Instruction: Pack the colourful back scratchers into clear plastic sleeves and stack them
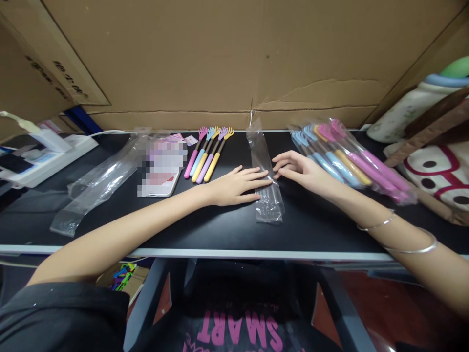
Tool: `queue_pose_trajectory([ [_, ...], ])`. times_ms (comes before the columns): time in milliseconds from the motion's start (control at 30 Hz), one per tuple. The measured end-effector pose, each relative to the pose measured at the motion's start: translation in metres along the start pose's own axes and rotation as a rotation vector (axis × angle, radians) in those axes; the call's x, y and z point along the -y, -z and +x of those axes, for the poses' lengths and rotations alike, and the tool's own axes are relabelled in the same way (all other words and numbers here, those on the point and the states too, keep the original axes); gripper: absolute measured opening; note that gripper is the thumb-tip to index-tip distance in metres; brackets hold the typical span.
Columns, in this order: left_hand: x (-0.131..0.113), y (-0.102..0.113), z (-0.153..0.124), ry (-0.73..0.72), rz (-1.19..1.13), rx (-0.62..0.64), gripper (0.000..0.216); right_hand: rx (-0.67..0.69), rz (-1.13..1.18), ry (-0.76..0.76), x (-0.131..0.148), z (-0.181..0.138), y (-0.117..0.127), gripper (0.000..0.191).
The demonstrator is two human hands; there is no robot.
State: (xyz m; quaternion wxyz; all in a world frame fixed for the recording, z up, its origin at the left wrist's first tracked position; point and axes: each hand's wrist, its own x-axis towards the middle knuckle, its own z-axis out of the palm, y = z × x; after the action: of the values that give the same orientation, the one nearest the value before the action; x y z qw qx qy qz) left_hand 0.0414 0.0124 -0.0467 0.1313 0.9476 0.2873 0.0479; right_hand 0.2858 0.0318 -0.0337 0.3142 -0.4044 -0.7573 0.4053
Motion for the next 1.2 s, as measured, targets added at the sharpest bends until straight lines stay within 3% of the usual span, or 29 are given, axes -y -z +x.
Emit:
queue_pose_trajectory([
  [233,-0.002,-0.005,-0.002,0.004,-0.008,-0.088,0.054,-0.015,0.152,-0.099,0.001,-0.002,-0.007,0.039],
  [500,-0.001,-0.008,-0.002,-0.039,0.122,-0.175,0.054,0.169,0.001,-0.038,0.009,-0.006,-0.008,0.04],
  [800,-0.002,-0.011,-0.003,-0.043,0.056,-0.272,0.054,0.069,0.069,-0.009,0.016,-0.009,-0.013,0.039],
  [1033,-0.007,-0.009,-0.002,-0.08,0.162,-0.434,0.071,-0.148,0.18,0.04,0.029,-0.013,-0.011,0.03],
  [1200,-0.005,0.007,0.0,-0.154,0.342,-0.573,0.059,-0.053,0.366,0.063,0.04,-0.017,-0.005,0.033],
])
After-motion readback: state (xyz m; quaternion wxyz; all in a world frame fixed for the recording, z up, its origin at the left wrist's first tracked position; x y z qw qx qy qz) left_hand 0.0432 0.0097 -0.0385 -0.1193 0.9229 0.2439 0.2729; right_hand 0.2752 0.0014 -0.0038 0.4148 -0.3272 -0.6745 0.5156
